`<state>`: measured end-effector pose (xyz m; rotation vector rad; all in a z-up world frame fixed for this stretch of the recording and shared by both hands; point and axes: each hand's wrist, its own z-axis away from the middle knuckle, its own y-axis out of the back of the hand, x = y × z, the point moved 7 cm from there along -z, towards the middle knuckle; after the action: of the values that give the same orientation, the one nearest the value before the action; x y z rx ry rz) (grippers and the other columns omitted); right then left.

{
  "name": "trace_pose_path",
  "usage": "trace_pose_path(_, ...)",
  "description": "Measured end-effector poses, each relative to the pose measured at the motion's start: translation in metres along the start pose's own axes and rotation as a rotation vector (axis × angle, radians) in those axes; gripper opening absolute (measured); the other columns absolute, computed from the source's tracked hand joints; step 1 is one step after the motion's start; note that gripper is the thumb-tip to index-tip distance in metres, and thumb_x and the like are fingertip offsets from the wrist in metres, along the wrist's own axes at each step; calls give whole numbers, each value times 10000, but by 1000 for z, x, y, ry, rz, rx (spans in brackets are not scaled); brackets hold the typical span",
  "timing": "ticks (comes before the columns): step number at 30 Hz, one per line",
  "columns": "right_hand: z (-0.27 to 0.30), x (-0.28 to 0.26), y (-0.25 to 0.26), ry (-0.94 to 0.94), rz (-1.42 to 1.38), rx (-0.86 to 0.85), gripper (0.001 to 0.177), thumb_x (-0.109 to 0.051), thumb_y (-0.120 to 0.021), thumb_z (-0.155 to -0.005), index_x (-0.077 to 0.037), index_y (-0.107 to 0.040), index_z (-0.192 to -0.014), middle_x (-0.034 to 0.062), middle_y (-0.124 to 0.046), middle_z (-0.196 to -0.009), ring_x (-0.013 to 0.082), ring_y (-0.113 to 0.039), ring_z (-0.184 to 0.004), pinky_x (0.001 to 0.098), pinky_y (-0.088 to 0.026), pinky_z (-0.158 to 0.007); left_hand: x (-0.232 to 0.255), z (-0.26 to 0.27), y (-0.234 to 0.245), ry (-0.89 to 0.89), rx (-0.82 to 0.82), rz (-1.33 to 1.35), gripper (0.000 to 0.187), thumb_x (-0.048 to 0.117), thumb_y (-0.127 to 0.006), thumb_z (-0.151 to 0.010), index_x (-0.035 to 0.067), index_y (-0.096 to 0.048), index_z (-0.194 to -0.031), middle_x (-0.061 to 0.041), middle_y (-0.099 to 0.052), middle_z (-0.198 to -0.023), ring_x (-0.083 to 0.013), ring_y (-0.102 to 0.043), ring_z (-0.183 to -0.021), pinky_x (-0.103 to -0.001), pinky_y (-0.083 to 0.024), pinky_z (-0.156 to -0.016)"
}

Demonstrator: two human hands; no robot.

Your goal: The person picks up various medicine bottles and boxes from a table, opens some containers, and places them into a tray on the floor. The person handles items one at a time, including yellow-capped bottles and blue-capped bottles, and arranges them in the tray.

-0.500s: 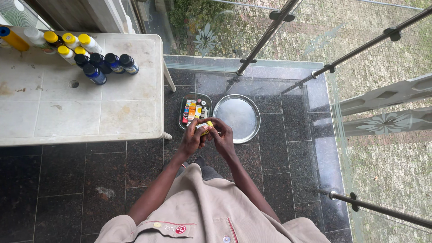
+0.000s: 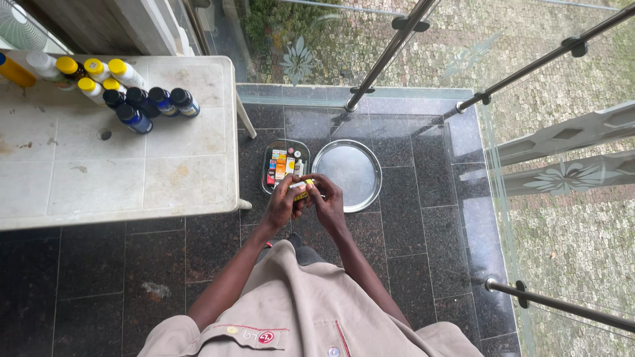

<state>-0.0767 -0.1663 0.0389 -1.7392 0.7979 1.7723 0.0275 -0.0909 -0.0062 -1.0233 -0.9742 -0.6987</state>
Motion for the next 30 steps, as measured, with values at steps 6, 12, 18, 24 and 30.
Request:
trace_pose_path(6,-17,-5,-10,20,12,23,291,-213,-634,-1018,-6,-695,-1213,61,-718,-857,70,-660,-718,226,-538,-626,8,-12,12,-53,-27,19,290,292,-568,-1021,47,-520,-1169,-4,-524,-641,-71,-487,-495,-241,-405,-438)
trace_pose_path(12,-30,-5,-28,37,-3,-7,287,-192,-640,-1023,9,-698,-1220,72,-714,-849,73,-637,-698,228,-519,-619,20,-11,31,-16,-24,-20,328,297,-540,-1029,46,-544,-1242,-2,-526,-647,-74,-493,-492,-235,-409,-445)
trace_pose_path(18,-34,-2,-38,27,-9,12,304,-191,-641,-1005,6,-674,-1234,59,-723,-877,68,-651,-709,218,-530,-614,23,-14,43,20,-23,-13,328,300,-529,-1026,61,-540,-1251,-5,-533,-643,-76,-497,-489,-236,-410,-443)
trace_pose_path(24,-37,9,-35,36,3,46,304,-176,-647,-1004,-3,-689,-1251,61,-719,-884,70,-657,-726,224,-546,-617,24,-18,45,17,-40,-63,357,286,-550,-1005,39,-537,-1264,-4,-532,-637,-80,-507,-486,-240,-415,-442)
trace_pose_path(30,-45,13,-25,-10,-24,35,299,-170,-639,-1002,-3,-690,-1245,79,-733,-874,73,-658,-692,223,-540,-606,21,-31,39,9,-52,-65,405,276,-576,-988,34,-539,-1310,1,-543,-656,-70,-504,-498,-237,-424,-452)
